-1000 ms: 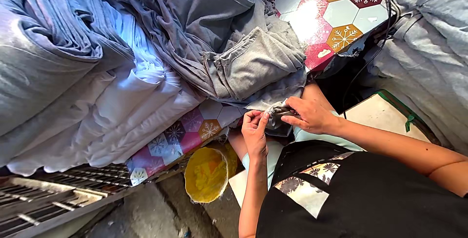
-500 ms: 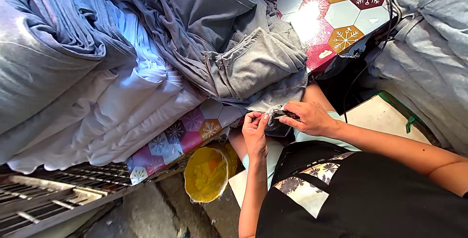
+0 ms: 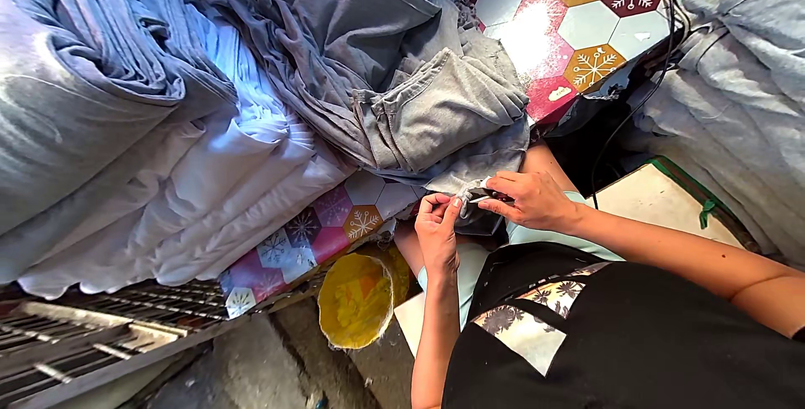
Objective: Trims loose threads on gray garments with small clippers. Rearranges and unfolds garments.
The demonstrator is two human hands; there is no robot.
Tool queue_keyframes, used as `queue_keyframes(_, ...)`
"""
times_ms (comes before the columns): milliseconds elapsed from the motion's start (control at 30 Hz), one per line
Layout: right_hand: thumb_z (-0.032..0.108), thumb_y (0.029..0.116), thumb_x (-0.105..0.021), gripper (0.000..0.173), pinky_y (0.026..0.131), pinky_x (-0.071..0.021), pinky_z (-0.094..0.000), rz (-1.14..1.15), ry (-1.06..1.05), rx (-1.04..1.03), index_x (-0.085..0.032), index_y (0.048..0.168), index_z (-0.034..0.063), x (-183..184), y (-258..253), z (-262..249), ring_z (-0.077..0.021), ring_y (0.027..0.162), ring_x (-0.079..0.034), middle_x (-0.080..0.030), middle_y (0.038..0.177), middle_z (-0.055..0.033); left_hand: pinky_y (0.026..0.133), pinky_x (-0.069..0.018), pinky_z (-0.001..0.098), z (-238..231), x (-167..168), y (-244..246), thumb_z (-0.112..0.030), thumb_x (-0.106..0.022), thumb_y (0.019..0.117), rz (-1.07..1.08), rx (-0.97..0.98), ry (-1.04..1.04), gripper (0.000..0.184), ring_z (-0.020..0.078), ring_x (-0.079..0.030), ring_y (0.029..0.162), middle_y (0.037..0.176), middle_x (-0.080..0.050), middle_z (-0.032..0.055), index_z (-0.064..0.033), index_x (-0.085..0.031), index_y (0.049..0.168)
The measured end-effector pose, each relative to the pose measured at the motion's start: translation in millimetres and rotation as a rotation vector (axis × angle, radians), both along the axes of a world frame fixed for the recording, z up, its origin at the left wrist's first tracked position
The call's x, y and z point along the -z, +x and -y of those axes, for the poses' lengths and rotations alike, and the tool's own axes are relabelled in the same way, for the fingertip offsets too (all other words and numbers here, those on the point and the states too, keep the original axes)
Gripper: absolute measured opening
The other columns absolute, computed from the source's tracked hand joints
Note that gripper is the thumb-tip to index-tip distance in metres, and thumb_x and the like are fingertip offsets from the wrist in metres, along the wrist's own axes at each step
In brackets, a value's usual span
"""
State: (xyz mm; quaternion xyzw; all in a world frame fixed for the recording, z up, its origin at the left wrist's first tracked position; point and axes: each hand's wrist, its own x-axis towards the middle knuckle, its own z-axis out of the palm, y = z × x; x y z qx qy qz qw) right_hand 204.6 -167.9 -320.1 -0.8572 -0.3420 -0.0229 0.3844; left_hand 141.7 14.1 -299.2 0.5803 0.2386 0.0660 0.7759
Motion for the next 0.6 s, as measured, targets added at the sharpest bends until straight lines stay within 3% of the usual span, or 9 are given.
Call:
queue_keyframes(333,0.043,0.0990,-0.060,0.041,0.048,-0.0444,-0.0349,-0.020,0.006,-0.017,-0.074,0.094,0.0047,-2.9,-2.3,-2.8,-0.0177,0.059,-0.059,-0.062,0.074,-0.0052,0.071,-0.0578,0.0239,2.9,0.6,-1.1,0.011,-0.063,0.0912,0.017,0.033,0.052,0.017,0.0077,-0.068,0.073,0.079,-0.071,0.0028,-0.0041,-0.060,0.097)
queue_keyframes(600,0.041,0.0988,-0.061,0.040,0.043,-0.0401,-0.0330,0.172,0.083,-0.050,-0.074,0.086,0.0053,4.9,4.1,-3.7,-0.0174,0.052,-0.056,-0.057,0.066,-0.0044,0.072,-0.0582,0.0257,-1.0,-2.6,-1.1,0.009,-0.062,0.0929,-0.015,0.029,0.016,0.015,0.0086,-0.068,0.073,0.078,-0.070,0.0024,-0.0047,-0.060,0.097)
